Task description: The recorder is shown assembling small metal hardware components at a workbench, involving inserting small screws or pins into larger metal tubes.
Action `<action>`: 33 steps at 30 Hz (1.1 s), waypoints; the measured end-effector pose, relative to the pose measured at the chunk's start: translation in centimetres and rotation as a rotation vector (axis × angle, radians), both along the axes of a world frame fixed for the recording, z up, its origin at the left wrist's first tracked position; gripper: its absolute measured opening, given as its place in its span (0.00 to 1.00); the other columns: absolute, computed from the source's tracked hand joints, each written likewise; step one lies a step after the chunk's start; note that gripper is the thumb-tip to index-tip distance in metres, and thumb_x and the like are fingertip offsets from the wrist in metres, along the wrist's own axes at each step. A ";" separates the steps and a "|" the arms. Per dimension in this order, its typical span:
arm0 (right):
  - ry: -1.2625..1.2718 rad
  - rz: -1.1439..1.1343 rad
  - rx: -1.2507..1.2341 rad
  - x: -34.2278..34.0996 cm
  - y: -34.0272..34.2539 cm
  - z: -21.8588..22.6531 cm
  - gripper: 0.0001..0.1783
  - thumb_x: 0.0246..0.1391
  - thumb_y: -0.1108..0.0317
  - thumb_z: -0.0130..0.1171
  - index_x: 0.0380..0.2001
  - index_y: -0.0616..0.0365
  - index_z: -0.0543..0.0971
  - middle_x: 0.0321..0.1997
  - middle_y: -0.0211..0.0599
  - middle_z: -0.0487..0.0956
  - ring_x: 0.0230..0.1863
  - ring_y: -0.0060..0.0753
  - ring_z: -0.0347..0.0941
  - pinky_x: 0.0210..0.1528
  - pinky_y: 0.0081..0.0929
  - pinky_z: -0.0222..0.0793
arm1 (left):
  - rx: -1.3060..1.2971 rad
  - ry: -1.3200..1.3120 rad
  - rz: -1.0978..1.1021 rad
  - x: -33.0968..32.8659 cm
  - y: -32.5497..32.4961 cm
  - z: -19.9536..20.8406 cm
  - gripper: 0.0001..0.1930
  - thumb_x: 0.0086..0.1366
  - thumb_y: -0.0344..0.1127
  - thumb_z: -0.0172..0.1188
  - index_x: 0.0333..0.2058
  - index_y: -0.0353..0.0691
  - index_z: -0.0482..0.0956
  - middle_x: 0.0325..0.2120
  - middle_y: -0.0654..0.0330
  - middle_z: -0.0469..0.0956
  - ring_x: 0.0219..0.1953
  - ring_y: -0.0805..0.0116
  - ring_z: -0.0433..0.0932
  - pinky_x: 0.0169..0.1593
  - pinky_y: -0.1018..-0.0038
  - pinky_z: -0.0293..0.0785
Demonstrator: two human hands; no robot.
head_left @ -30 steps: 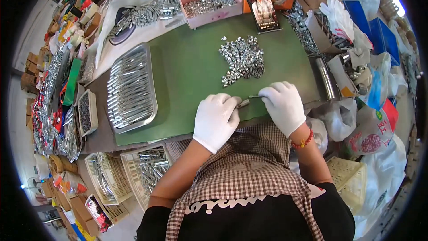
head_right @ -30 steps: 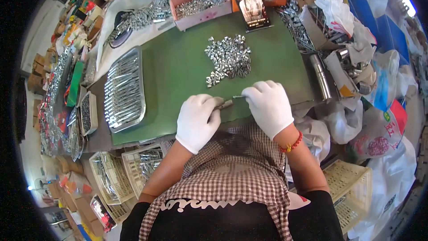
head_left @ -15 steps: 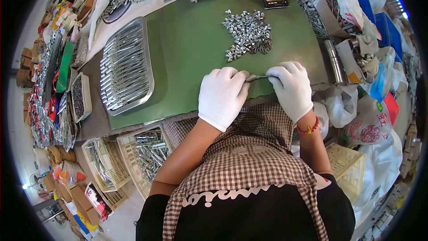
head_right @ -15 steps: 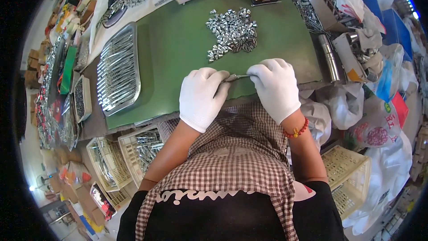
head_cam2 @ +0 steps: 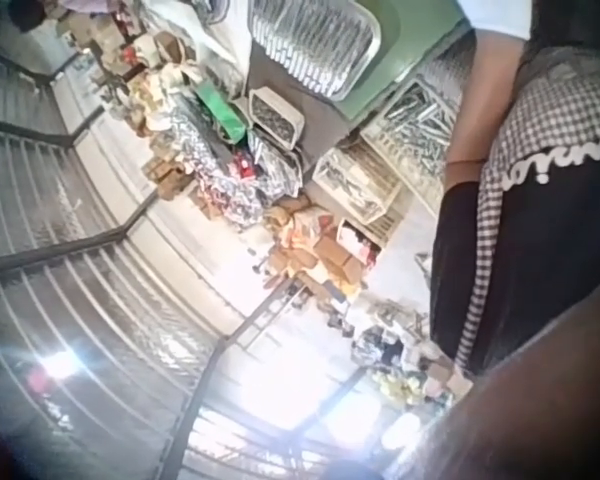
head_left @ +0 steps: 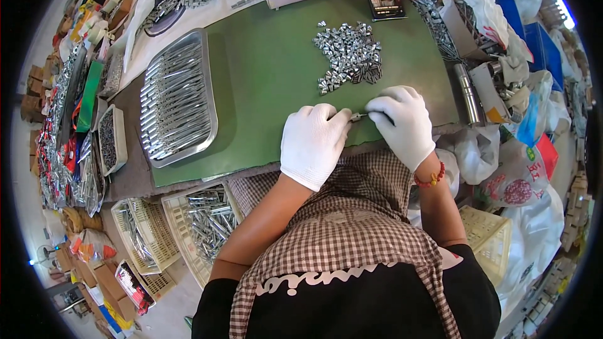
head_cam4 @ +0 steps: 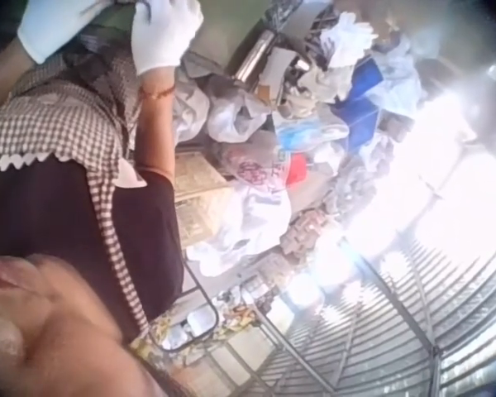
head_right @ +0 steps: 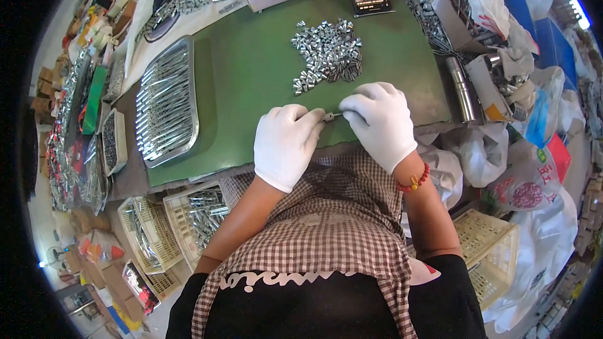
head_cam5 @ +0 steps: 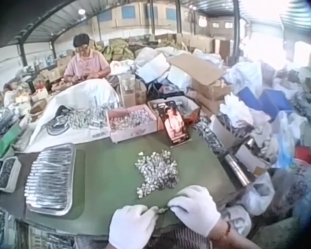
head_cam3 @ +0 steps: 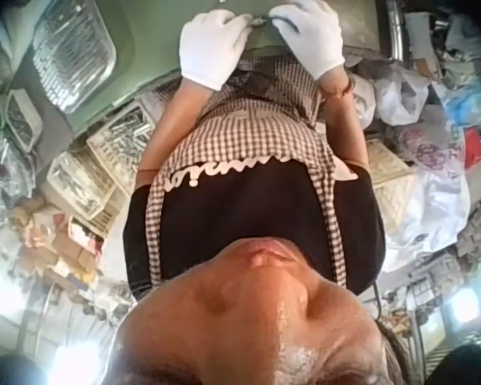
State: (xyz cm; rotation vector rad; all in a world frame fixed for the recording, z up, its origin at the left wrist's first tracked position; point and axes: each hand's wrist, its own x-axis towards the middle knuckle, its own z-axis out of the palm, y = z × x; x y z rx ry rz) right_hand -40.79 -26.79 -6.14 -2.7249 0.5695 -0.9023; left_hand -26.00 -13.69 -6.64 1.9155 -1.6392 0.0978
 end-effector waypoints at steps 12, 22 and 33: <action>0.193 -0.247 0.023 2.8 -1.6 0.4 0.04 0.50 0.68 0.62 0.28 0.53 0.78 0.31 0.41 0.77 0.36 0.49 0.74 0.40 0.43 0.70 | -0.004 0.015 -0.006 0.1 -0.2 0.2 0.08 0.56 0.35 0.63 0.36 0.45 0.83 0.27 0.61 0.75 0.31 0.58 0.75 0.36 0.63 0.70; 0.117 -0.214 0.091 2.8 -2.1 0.0 0.04 0.50 0.67 0.62 0.30 0.52 0.78 0.32 0.40 0.77 0.36 0.49 0.74 0.40 0.43 0.70 | -0.021 0.014 -0.008 0.3 0.1 0.1 0.07 0.56 0.35 0.63 0.35 0.46 0.82 0.26 0.62 0.74 0.29 0.58 0.74 0.35 0.63 0.70; 0.144 -0.255 0.066 3.1 -2.4 -0.4 0.04 0.50 0.67 0.62 0.29 0.51 0.78 0.31 0.39 0.76 0.35 0.48 0.74 0.39 0.43 0.69 | -0.004 0.018 -0.012 0.3 0.1 0.1 0.07 0.57 0.35 0.63 0.35 0.45 0.83 0.27 0.62 0.76 0.30 0.58 0.76 0.35 0.63 0.71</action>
